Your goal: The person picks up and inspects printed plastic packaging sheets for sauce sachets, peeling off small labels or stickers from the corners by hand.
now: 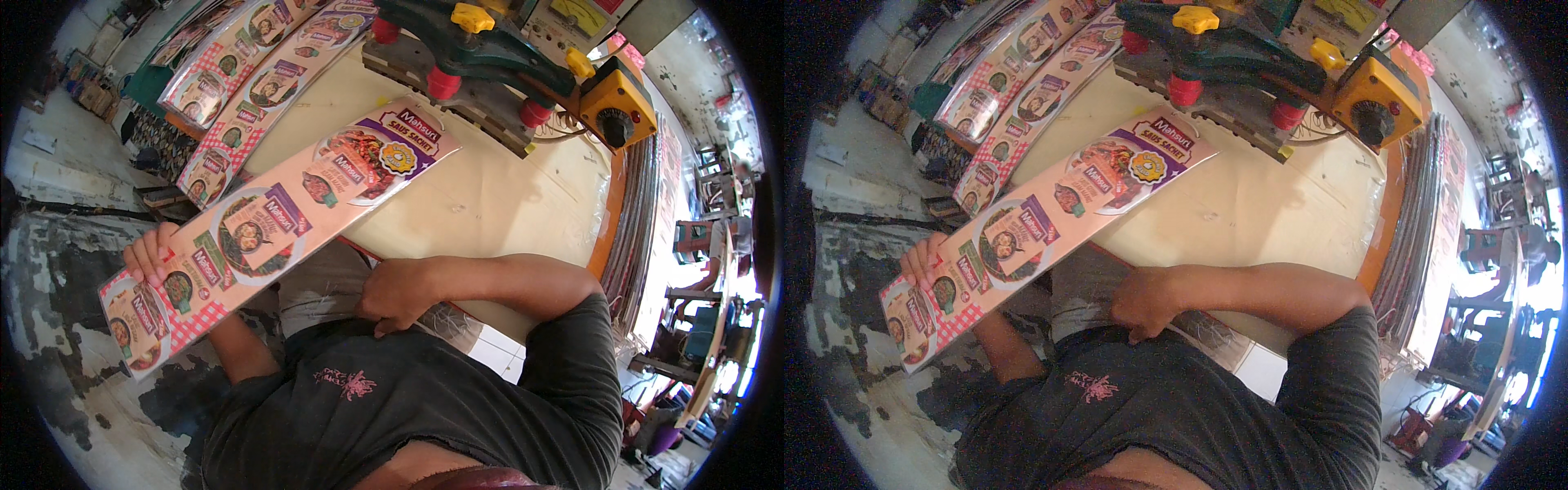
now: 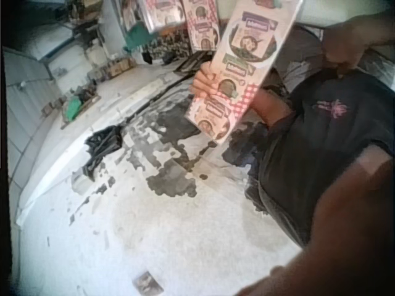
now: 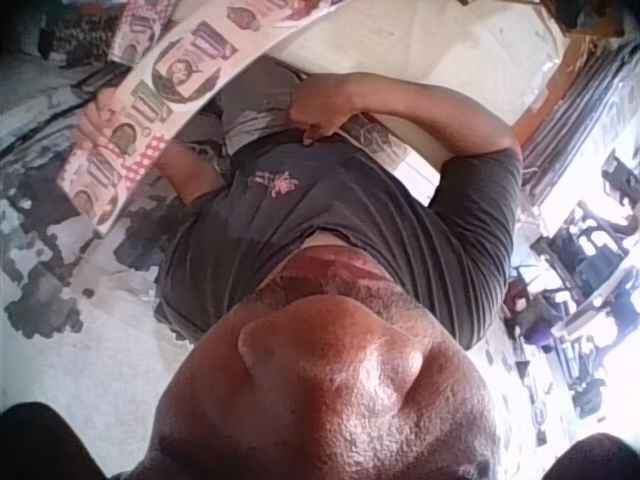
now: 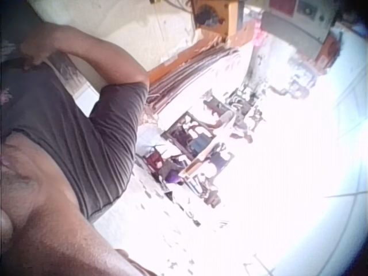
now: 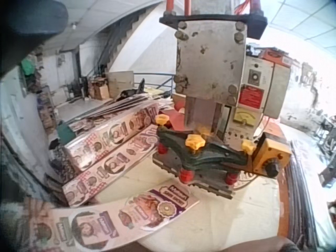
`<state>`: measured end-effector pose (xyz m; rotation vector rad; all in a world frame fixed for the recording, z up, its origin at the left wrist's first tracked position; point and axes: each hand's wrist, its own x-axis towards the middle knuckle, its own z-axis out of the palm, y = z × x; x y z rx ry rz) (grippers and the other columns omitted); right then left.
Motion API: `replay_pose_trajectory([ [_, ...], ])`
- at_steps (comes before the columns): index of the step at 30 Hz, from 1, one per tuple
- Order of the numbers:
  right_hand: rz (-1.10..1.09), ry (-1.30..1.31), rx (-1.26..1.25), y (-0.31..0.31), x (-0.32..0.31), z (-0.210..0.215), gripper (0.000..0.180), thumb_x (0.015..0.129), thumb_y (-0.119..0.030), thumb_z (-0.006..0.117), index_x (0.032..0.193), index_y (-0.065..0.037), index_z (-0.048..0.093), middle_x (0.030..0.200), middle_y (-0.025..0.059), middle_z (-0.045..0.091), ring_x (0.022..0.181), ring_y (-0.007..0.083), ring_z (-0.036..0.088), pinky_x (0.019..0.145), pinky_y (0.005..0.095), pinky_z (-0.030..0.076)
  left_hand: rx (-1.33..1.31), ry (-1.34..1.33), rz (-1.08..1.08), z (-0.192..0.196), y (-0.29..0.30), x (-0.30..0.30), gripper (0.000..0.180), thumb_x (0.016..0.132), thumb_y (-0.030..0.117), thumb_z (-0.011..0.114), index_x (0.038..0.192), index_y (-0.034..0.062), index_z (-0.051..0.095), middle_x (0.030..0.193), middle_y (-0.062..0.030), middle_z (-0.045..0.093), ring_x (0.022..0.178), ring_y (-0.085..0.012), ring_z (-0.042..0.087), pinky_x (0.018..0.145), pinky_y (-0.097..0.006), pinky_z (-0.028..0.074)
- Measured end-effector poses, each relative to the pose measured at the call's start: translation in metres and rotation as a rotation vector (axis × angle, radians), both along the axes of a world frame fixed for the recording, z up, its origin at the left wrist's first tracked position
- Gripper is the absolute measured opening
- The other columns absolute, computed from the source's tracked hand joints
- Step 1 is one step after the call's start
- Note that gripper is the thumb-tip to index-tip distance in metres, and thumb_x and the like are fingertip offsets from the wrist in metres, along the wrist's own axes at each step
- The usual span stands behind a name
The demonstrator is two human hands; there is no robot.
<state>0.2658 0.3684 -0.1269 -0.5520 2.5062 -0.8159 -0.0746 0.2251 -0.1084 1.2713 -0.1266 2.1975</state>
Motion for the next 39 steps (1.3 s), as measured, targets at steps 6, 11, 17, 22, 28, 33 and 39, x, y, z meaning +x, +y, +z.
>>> replay_pose_trajectory([
  [6, 0.004, -0.054, -0.123, 0.005, -0.007, 0.010, 0.039, 0.097, -0.043, 0.067, 0.094, -0.004, 0.071, 0.085, 0.0182, 0.072, 0.088, 0.0409, 0.070, 0.079, 0.0521, 0.052, 0.101, -0.172, -0.063, -0.022, -0.023, -0.085, 0.024, 0.103, 0.015, 0.063, 0.079, 0.0145, 0.063, 0.067, 0.0052, 0.064, 0.066, -0.0088, 0.062, 0.080, -0.025, 0.045],
  [11, -0.102, -0.018, -0.582, 0.013, -0.010, 0.013, 0.028, 0.099, -0.031, 0.070, 0.090, -0.005, 0.070, 0.082, 0.0158, 0.071, 0.082, 0.0340, 0.070, 0.073, 0.0452, 0.051, 0.059, -0.230, -0.076, -0.031, -0.049, -0.112, 0.029, 0.103, 0.014, 0.061, 0.075, 0.0154, 0.063, 0.067, 0.0043, 0.064, 0.066, -0.0089, 0.061, 0.079, -0.027, 0.044],
  [17, -0.493, 0.404, -0.879, 0.027, -0.010, 0.030, 0.017, 0.096, -0.020, 0.070, 0.099, -0.003, 0.070, 0.088, 0.0100, 0.071, 0.081, 0.0317, 0.067, 0.074, 0.0434, 0.052, 0.041, -0.144, -0.111, -0.039, -0.053, -0.138, 0.028, 0.102, 0.016, 0.062, 0.074, 0.0154, 0.064, 0.066, 0.0047, 0.063, 0.066, -0.0094, 0.060, 0.081, -0.028, 0.044],
  [22, -0.633, 0.894, -0.184, 0.056, -0.021, 0.026, 0.052, 0.087, -0.020, 0.075, 0.136, -0.007, 0.060, 0.135, 0.0163, 0.061, 0.126, 0.0366, 0.055, 0.106, 0.0481, 0.046, -0.118, -0.228, 0.003, -0.040, -0.060, -0.133, 0.027, 0.102, 0.021, 0.060, 0.076, 0.0141, 0.065, 0.070, 0.0052, 0.062, 0.074, -0.0114, 0.060, 0.083, -0.031, 0.043],
  [28, -0.721, 0.709, 0.137, 0.062, -0.023, 0.010, 0.081, 0.087, -0.025, 0.078, 0.159, -0.010, 0.043, 0.164, 0.0200, 0.038, 0.156, 0.0396, 0.030, 0.126, 0.0535, 0.029, -0.407, -0.301, 0.263, -0.036, -0.048, -0.082, 0.040, 0.108, 0.040, 0.047, 0.125, 0.0076, 0.063, 0.124, -0.0126, 0.064, 0.123, -0.0277, 0.059, 0.110, -0.045, 0.045],
  [33, -0.776, 0.736, 0.123, 0.063, -0.027, -0.002, 0.074, 0.091, -0.026, 0.074, 0.156, -0.006, 0.044, 0.166, 0.0220, 0.036, 0.157, 0.0387, 0.030, 0.126, 0.0612, 0.023, -0.711, -0.281, 0.366, -0.026, -0.007, -0.005, 0.061, 0.110, 0.037, 0.045, 0.158, 0.0013, 0.038, 0.163, -0.0181, 0.043, 0.149, -0.0335, 0.044, 0.124, -0.059, 0.033],
  [39, -0.841, 0.766, 0.061, 0.066, -0.029, 0.007, 0.071, 0.093, -0.021, 0.073, 0.155, -0.004, 0.044, 0.163, 0.0237, 0.039, 0.155, 0.0402, 0.032, 0.126, 0.0605, 0.026, -0.585, -0.196, 0.247, -0.024, 0.026, 0.057, 0.075, 0.090, 0.016, 0.063, 0.159, 0.0031, 0.037, 0.166, -0.0181, 0.037, 0.154, -0.0385, 0.035, 0.124, -0.063, 0.032],
])
